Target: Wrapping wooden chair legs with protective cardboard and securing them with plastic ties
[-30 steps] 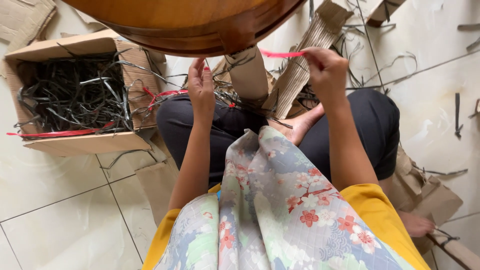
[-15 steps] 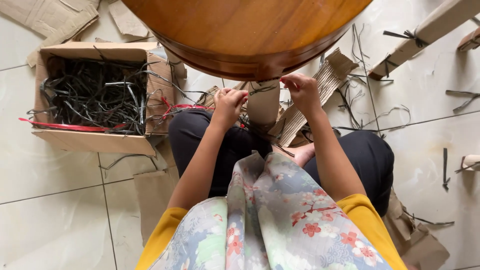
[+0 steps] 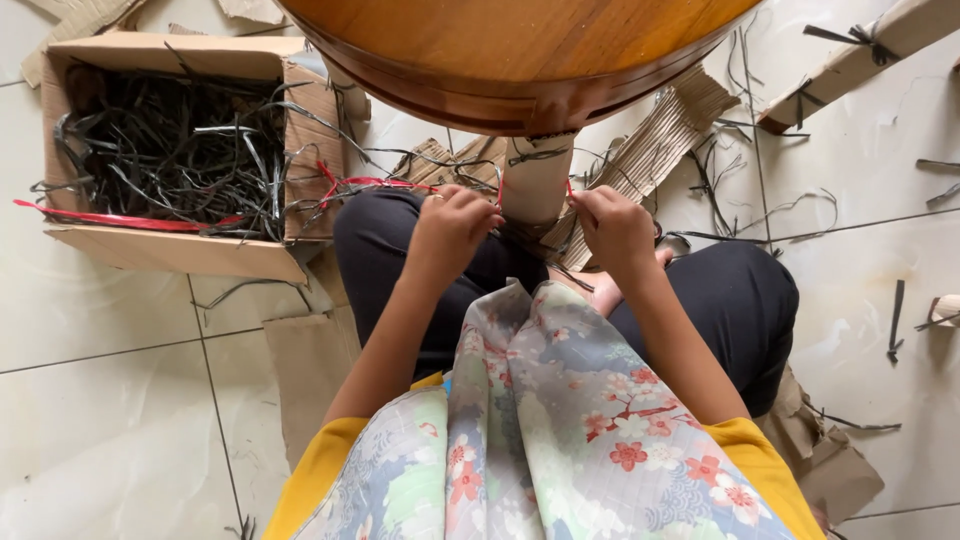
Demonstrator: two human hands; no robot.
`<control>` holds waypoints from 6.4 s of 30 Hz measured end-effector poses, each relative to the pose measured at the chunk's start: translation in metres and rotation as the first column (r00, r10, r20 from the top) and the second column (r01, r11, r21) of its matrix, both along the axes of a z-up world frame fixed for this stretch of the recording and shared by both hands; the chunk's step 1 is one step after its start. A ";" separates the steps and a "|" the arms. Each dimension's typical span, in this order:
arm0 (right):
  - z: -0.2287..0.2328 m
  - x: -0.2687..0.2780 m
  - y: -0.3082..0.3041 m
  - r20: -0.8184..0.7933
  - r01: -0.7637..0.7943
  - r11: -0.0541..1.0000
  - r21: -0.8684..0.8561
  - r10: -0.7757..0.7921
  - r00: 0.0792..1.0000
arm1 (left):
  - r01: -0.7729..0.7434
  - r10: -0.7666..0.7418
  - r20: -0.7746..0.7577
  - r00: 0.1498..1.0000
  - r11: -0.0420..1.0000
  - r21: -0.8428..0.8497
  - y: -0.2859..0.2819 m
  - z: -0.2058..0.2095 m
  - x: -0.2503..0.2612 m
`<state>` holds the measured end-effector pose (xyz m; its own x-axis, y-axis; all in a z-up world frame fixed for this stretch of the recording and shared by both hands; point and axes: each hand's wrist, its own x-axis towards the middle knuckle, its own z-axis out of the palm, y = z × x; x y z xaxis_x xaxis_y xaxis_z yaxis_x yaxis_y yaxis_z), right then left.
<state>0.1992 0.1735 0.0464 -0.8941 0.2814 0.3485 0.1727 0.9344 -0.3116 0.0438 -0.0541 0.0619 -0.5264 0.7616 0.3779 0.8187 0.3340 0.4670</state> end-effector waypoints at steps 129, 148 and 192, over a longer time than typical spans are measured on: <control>-0.043 -0.074 -0.083 -0.093 -0.024 0.657 -0.753 -0.070 0.993 | -0.319 0.239 0.570 0.786 0.947 0.043 0.019 -0.055 0.020; -0.044 -0.060 -0.033 -0.259 -0.056 0.932 -0.359 -0.041 0.965 | -0.544 0.114 0.742 0.660 0.754 0.368 0.034 -0.080 0.013; -0.002 -0.072 0.011 0.128 -0.552 0.831 -0.069 0.556 0.821 | -0.765 -0.773 0.633 0.047 0.380 0.520 0.067 -0.103 0.007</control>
<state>0.1271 0.1841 0.0441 -0.9402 -0.2678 0.2105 -0.3283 0.8770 -0.3509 0.0507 0.0132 -0.0415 -0.8501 0.5036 -0.1538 -0.5171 -0.7434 0.4241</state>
